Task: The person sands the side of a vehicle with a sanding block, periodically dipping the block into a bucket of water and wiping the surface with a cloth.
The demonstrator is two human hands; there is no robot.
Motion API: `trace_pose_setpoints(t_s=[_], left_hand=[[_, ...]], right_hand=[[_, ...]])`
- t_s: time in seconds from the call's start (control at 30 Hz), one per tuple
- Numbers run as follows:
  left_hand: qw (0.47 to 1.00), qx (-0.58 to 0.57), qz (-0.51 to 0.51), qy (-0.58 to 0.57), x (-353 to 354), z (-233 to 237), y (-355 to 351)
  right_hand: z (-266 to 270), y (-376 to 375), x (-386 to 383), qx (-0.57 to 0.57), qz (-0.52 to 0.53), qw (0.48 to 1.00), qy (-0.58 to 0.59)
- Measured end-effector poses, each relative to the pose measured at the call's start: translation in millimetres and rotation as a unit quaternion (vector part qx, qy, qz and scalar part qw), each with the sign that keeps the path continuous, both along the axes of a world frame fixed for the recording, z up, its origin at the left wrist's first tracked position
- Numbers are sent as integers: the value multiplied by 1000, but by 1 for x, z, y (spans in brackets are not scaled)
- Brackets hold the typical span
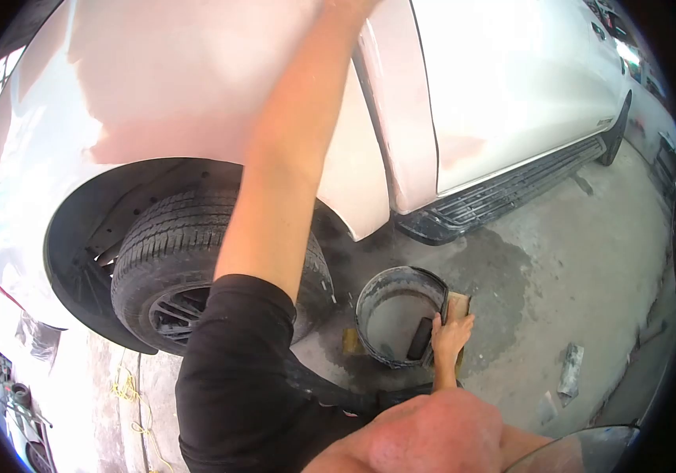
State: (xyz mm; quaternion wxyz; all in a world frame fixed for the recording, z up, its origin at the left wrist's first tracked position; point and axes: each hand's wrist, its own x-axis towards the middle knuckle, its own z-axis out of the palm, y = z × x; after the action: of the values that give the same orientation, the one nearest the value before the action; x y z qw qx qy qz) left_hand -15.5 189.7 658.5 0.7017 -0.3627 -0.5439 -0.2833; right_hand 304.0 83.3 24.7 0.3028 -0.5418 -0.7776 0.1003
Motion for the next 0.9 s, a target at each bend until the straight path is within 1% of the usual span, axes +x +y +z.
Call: trace_pose_setpoints(t_s=[0.07, 0.2, 0.3, 0.37, 0.4, 0.43, 0.47, 0.5, 0.53, 0.67, 0.77, 0.8, 0.9], left_hand=[[1000, -13, -12, -17, 16, -31, -9], [997, -43, 18, -54, 42, -75, -25], [997, 5, 74, -13, 29, -114, -6], [995, 24, 99, -5, 36, -145, -5], [993, 34, 111, -2, 39, -161, -9], [999, -19, -3, -36, 39, -177, -12], [988, -72, -117, -72, 39, -194, -15], [959, -125, -231, -108, 42, -210, -19], [959, -128, -222, -121, 46, -225, -22], [936, -159, -259, -180, 59, -296, -26], [919, -192, -257, -229, 72, -343, -34], [917, -192, -261, -234, 75, -356, -35], [894, -222, -300, -247, 80, -406, -43]], right_hand=[[5, -1, 1, -30, 0, 1000, 1], [-1, 1, -1, -20, -10, 1000, -3], [1, -1, -1, -20, -8, 1000, 3], [3, -2, -1, -21, -9, 1000, 2], [1, -1, -1, 0, -7, 1000, 5], [-2, 0, -1, 21, -5, 1000, 6], [-5, -1, 0, 39, -4, 999, 6], [-5, -1, 1, 34, 1, 999, 9], [-4, -1, 0, 29, 5, 1000, 11], [6, -3, 1, -3, 10, 1000, 18], [11, -3, 1, -14, 11, 1000, 7], [5, -1, 1, 0, 10, 1000, 11], [11, -3, 1, -15, 11, 1000, 17]])
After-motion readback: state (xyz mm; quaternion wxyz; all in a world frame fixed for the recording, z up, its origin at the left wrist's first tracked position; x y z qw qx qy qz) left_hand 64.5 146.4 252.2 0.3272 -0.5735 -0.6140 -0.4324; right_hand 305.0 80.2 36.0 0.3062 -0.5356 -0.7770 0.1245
